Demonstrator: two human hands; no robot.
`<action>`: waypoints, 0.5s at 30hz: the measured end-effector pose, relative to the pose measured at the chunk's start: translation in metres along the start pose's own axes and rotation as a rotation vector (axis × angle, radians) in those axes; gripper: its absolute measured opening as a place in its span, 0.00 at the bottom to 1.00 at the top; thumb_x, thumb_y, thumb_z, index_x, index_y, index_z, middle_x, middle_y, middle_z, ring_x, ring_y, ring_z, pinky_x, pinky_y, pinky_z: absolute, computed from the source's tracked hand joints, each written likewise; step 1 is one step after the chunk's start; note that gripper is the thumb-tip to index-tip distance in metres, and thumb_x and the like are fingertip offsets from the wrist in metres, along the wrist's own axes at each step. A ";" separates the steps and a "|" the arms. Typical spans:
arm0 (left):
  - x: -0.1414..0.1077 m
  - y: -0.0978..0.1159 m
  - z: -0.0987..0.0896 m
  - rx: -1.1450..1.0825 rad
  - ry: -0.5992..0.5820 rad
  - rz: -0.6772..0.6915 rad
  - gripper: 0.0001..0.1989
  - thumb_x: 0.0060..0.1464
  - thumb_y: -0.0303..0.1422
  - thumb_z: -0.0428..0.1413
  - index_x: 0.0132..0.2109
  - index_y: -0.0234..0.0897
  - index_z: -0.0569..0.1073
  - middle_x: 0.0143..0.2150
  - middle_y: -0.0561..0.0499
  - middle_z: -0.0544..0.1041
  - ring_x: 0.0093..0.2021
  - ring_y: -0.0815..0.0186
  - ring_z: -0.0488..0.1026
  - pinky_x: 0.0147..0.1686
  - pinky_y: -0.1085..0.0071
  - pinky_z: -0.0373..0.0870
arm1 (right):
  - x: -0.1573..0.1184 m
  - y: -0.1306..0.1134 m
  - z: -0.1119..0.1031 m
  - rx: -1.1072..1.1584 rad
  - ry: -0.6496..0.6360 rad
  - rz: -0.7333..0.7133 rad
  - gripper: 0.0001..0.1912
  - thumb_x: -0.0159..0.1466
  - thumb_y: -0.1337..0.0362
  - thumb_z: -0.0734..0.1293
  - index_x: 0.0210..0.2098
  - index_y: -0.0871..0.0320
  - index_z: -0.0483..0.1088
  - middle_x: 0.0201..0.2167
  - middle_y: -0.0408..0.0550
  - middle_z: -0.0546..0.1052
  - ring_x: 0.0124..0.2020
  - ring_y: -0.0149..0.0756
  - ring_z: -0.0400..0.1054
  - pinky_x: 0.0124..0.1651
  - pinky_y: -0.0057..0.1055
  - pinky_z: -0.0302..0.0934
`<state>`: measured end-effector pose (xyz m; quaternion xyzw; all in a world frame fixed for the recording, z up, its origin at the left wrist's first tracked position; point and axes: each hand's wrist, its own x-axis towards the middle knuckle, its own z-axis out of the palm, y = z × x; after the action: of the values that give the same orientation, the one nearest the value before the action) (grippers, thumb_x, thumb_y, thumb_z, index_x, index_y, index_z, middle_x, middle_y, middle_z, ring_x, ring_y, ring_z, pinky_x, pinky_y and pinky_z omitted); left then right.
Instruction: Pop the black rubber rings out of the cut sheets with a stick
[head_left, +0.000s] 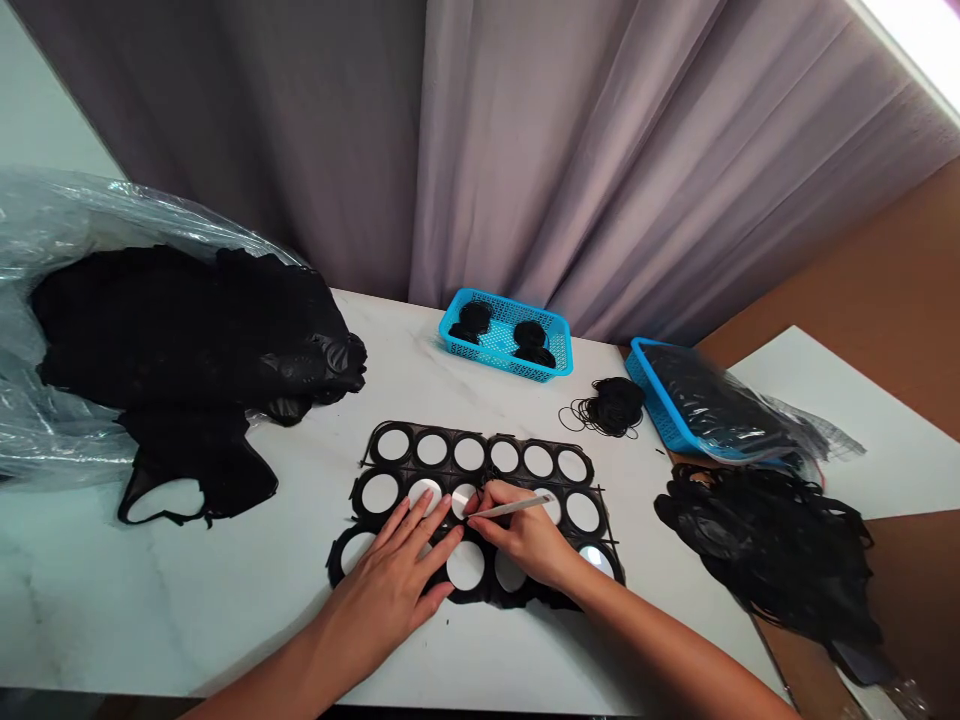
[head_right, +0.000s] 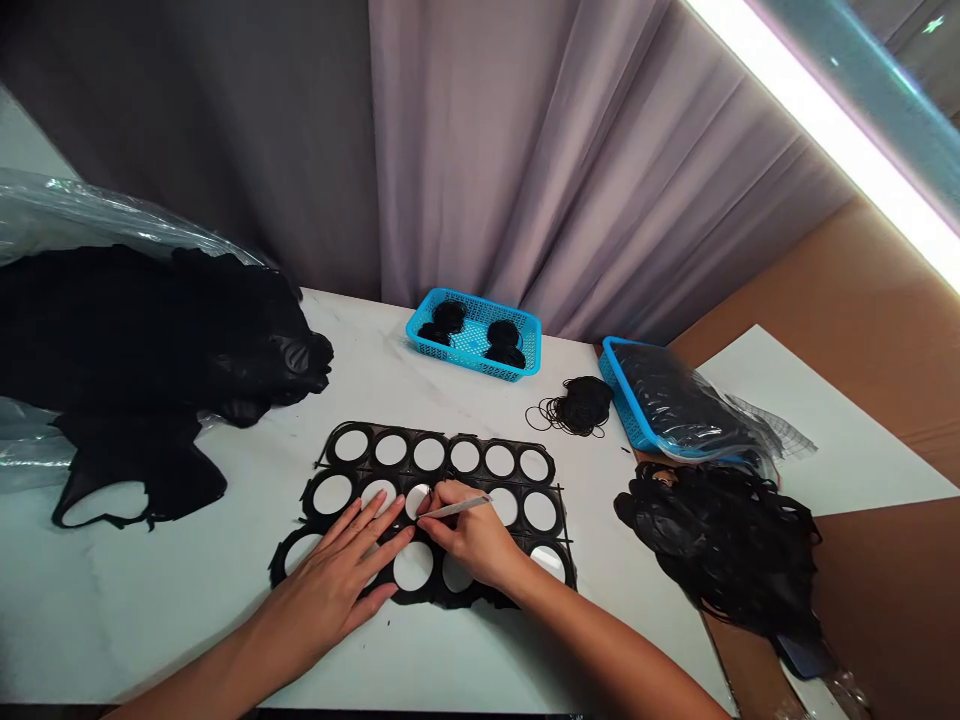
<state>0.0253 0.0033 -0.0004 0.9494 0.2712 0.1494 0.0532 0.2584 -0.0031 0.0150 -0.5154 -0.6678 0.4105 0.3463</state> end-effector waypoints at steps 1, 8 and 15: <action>0.000 0.000 0.000 0.001 -0.001 -0.002 0.27 0.64 0.36 0.54 0.68 0.44 0.59 0.72 0.46 0.56 0.70 0.49 0.53 0.63 0.48 0.61 | -0.001 0.001 0.002 -0.048 0.001 -0.034 0.11 0.65 0.68 0.67 0.28 0.55 0.62 0.34 0.43 0.75 0.36 0.34 0.67 0.40 0.30 0.60; 0.000 0.000 0.000 0.006 -0.010 -0.012 0.28 0.63 0.37 0.55 0.68 0.43 0.60 0.73 0.47 0.52 0.71 0.45 0.48 0.62 0.47 0.63 | 0.000 0.005 -0.003 -0.666 -0.085 -0.428 0.09 0.70 0.68 0.58 0.33 0.56 0.64 0.36 0.52 0.74 0.37 0.40 0.64 0.40 0.35 0.59; -0.003 0.004 -0.002 -0.010 -0.013 -0.024 0.27 0.63 0.37 0.56 0.67 0.44 0.61 0.72 0.48 0.55 0.71 0.42 0.48 0.60 0.45 0.65 | 0.071 0.021 -0.078 -0.575 0.483 -0.017 0.07 0.66 0.65 0.59 0.30 0.54 0.63 0.32 0.50 0.75 0.32 0.41 0.66 0.35 0.33 0.56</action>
<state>0.0241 -0.0012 0.0013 0.9468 0.2813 0.1438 0.0613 0.3197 0.0833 0.0313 -0.6679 -0.6593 0.0700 0.3381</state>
